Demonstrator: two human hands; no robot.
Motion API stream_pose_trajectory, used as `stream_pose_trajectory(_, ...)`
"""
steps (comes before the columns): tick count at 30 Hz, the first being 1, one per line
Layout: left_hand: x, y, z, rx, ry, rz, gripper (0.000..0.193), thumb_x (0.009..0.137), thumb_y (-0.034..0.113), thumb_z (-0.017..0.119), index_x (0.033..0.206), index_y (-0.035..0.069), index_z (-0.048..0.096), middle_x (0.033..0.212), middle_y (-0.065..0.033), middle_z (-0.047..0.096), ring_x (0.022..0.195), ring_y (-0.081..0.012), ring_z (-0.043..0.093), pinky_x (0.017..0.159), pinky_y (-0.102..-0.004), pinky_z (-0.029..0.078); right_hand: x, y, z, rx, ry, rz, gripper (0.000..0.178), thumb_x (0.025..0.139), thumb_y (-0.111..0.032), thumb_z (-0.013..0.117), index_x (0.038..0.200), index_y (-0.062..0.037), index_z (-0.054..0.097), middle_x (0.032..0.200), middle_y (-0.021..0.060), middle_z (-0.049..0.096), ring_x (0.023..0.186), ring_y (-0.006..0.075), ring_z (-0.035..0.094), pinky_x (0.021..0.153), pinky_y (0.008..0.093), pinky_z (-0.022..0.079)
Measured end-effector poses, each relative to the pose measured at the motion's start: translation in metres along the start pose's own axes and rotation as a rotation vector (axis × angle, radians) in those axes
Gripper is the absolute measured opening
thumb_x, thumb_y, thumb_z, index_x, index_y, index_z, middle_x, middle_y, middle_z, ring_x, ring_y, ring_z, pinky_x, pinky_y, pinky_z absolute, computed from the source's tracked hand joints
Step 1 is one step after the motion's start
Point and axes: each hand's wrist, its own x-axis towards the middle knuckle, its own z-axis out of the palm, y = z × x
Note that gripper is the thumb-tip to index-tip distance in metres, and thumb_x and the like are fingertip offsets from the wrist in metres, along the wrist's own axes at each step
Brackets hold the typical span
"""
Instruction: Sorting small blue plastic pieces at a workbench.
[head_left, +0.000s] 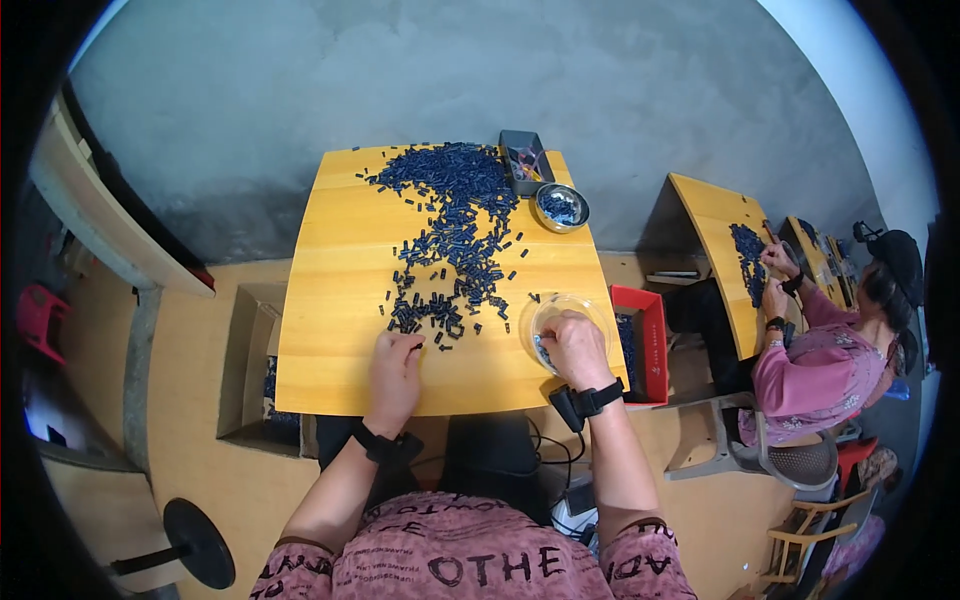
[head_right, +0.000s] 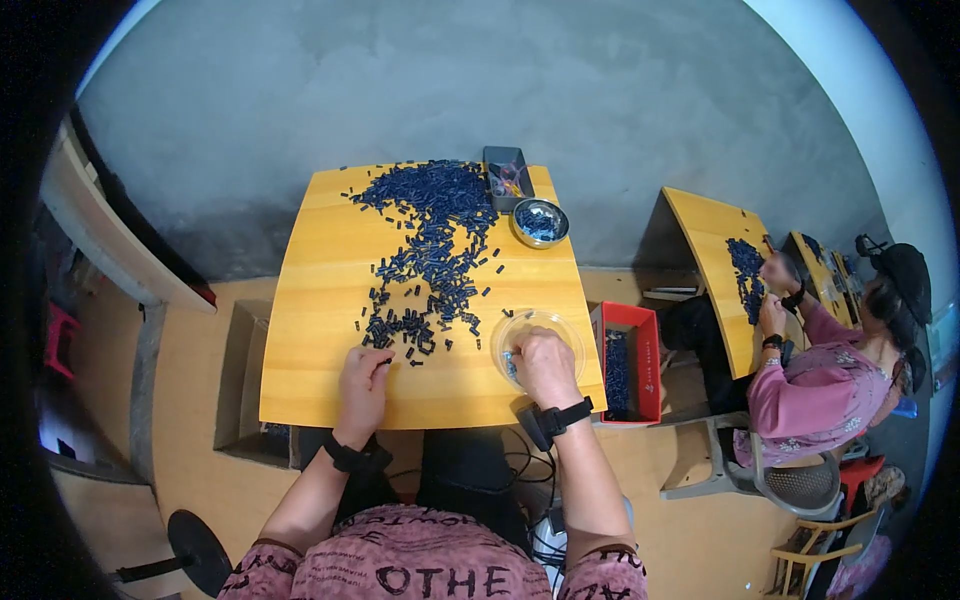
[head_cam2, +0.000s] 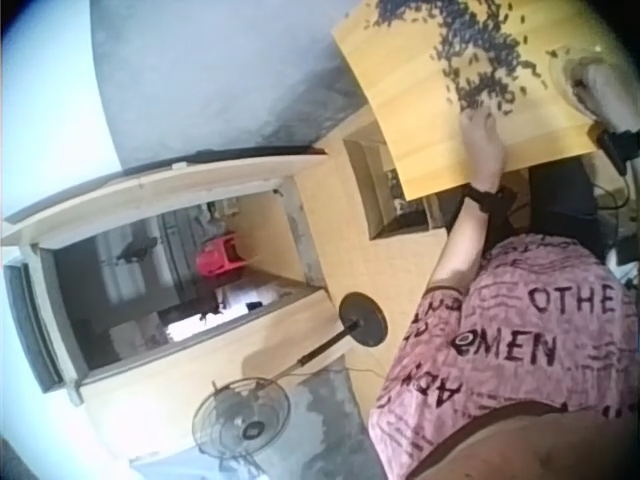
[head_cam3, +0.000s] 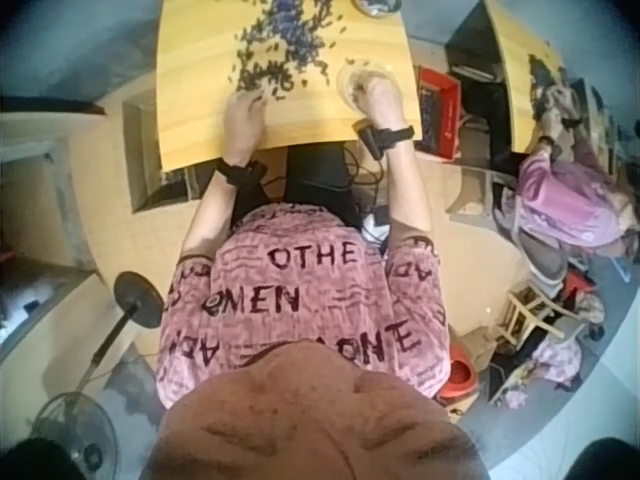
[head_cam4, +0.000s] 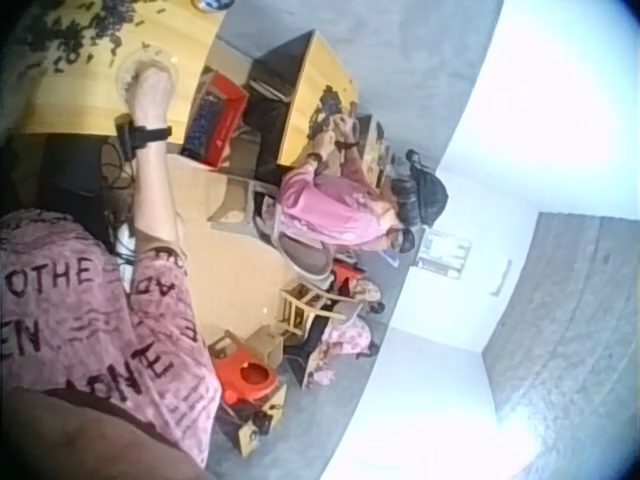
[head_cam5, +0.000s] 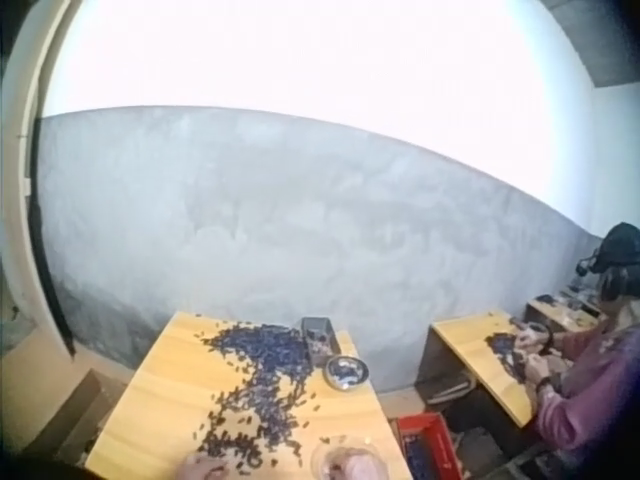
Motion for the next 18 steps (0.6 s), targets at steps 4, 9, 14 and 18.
stream_pose_trajectory(4,-0.009,0.001,-0.013,-0.575,-0.063,-0.46,0.02,0.089,0.0,0.061,0.108,-0.003,0.062,0.093,-0.0108,0.062,0.08,-0.0197,0.061,0.071,-0.0307,0.05,0.003,-0.002,0.003,-0.092,-0.039,-0.02,0.005,0.071,-0.007,0.072,0.075,-0.0046,0.07,0.079,0.0148,0.066,0.081,0.0338,0.065,0.072,0.0431,0.053)
stream_pose_trajectory(9,-0.012,0.02,-0.036,-1.037,-0.092,-0.766,0.014,0.095,0.005,0.058,0.107,0.0,0.063,0.096,-0.009,0.067,0.082,-0.0155,0.065,0.073,-0.0278,0.054,0.002,0.003,0.003,-0.106,0.003,-0.012,0.006,0.074,-0.009,0.07,0.076,-0.004,0.07,0.079,0.0168,0.067,0.077,0.0353,0.065,0.07,0.0442,0.052)
stream_pose_trajectory(14,-0.011,0.033,-0.045,-1.172,-0.105,-0.697,0.016,0.095,0.003,0.058,0.109,-0.001,0.062,0.1,-0.012,0.068,0.087,-0.0184,0.066,0.075,-0.0303,0.055,0.002,0.006,-0.001,-0.068,0.052,0.005,0.005,0.077,-0.007,0.068,0.08,-0.0037,0.068,0.079,0.0173,0.066,0.074,0.0371,0.065,0.067,0.0436,0.052)
stream_pose_trajectory(18,-0.011,0.049,-0.049,-1.167,-0.113,-0.658,0.018,0.094,0.001,0.058,0.111,-0.002,0.063,0.099,-0.012,0.068,0.087,-0.0183,0.066,0.076,-0.0307,0.055,-0.006,-0.005,-0.018,0.358,0.136,0.109,0.005,0.08,0.001,0.069,0.084,-0.0021,0.067,0.076,0.0128,0.067,0.06,0.0229,0.063,0.058,0.0298,0.05)
